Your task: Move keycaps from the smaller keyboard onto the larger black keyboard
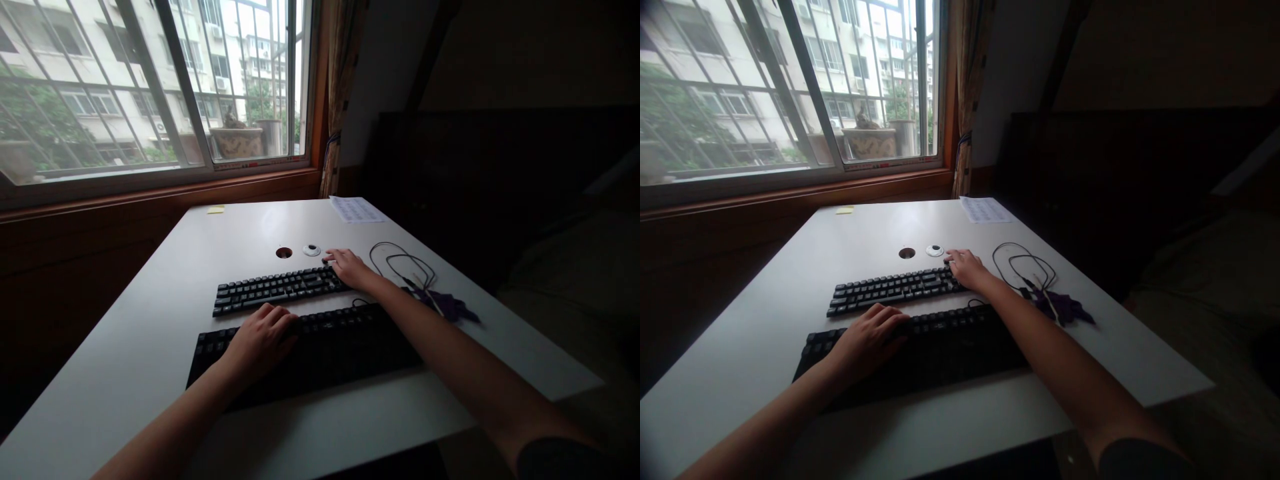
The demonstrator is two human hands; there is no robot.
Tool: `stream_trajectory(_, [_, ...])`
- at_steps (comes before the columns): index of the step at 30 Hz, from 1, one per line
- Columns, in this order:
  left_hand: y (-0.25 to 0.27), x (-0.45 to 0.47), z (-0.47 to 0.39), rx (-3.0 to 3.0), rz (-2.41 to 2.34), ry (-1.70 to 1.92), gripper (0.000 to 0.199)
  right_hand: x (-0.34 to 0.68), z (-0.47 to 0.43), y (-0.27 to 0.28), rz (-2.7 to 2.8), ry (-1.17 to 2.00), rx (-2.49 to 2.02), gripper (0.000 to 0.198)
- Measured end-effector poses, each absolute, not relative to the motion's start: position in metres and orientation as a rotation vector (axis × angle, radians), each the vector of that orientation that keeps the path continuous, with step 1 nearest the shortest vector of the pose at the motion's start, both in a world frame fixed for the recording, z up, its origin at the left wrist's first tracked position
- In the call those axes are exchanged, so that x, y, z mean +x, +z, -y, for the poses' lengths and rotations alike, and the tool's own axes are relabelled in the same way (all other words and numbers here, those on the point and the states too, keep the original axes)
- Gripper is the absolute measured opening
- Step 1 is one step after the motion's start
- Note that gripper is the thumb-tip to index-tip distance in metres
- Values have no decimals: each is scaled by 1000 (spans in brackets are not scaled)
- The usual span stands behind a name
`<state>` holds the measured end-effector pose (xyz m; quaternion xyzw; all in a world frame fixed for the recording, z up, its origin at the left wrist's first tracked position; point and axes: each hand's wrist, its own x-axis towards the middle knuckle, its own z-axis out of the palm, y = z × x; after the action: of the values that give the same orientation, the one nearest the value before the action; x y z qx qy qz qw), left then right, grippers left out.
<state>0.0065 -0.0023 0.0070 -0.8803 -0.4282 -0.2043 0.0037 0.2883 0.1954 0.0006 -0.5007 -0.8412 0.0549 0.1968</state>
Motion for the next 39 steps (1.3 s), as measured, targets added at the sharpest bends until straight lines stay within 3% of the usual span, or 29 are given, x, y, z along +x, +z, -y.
stream_trajectory(19, [8, 9, 3, -2759, 1344, -646, 33, 271, -238, 6, 2388, 138, -1491, 28])
stream_trajectory(26, [5, 8, 2, -2763, 1342, -662, 32, 268, -236, 7, 2383, 162, -1410, 33])
stream_trajectory(39, [6, 6, 1, -2764, 1336, -643, 33, 322, -163, 31, 2317, 332, -1102, 35])
